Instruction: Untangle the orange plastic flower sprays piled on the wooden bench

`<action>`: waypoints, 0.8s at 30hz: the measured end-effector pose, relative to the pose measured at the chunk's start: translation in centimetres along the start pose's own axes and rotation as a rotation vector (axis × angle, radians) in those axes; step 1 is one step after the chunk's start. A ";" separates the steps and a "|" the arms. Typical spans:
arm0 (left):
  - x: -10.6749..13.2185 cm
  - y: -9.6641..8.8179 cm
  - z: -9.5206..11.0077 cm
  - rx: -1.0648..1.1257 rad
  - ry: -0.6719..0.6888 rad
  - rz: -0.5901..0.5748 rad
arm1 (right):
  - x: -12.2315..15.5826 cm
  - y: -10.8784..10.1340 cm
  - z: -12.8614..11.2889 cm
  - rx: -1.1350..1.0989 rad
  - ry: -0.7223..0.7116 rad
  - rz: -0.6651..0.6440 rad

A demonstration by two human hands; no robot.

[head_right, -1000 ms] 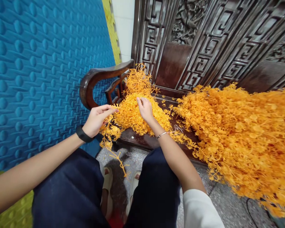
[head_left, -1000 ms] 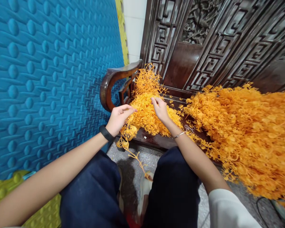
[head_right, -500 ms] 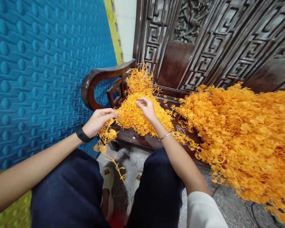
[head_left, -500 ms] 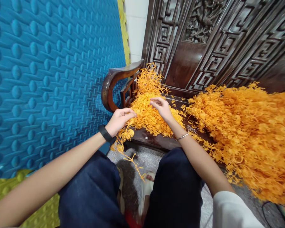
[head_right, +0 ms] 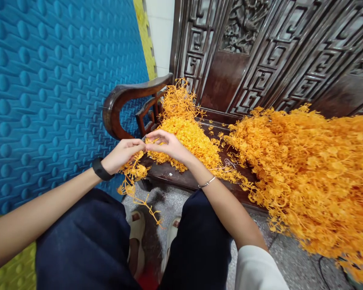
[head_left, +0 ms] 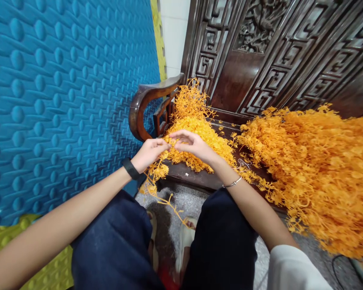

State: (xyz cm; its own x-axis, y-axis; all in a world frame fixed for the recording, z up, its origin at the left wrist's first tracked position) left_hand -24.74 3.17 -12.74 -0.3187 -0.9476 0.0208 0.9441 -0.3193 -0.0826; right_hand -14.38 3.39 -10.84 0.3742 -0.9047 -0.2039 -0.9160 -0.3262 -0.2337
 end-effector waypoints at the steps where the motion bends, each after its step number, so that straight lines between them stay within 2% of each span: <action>1: 0.0 0.0 -0.1 -0.003 -0.005 -0.009 | 0.0 0.2 -0.1 0.021 -0.001 -0.002; 8: 0.1 0.7 0.3 -0.015 0.012 -0.071 | -0.6 -0.5 2.6 -0.183 0.149 0.192; 12: -0.3 1.0 -0.4 0.059 -0.042 -0.059 | -0.8 -1.2 3.2 -0.218 0.182 0.325; 21: -1.4 0.7 -1.4 0.360 -0.119 0.067 | -2.5 -3.2 3.6 -0.052 0.129 0.698; 24: -1.7 0.3 -2.0 0.476 -0.134 0.139 | -3.2 -3.0 4.4 -0.118 0.193 0.774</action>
State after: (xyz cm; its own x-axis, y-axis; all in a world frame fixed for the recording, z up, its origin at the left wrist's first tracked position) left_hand -24.12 4.67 -14.75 -0.2032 -0.9640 0.1716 0.9207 -0.1285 0.3686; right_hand -12.16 8.44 -13.68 -0.3948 -0.9137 -0.0962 -0.9183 0.3957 0.0107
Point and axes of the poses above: each hand's wrist, its own x-axis away from the middle knuckle, its own y-axis out of the palm, z = x × y, the point moved 10 cm from there along -x, towards the middle knuckle, and after that the axes turned 9 degrees about x, right-handed, at the moved point
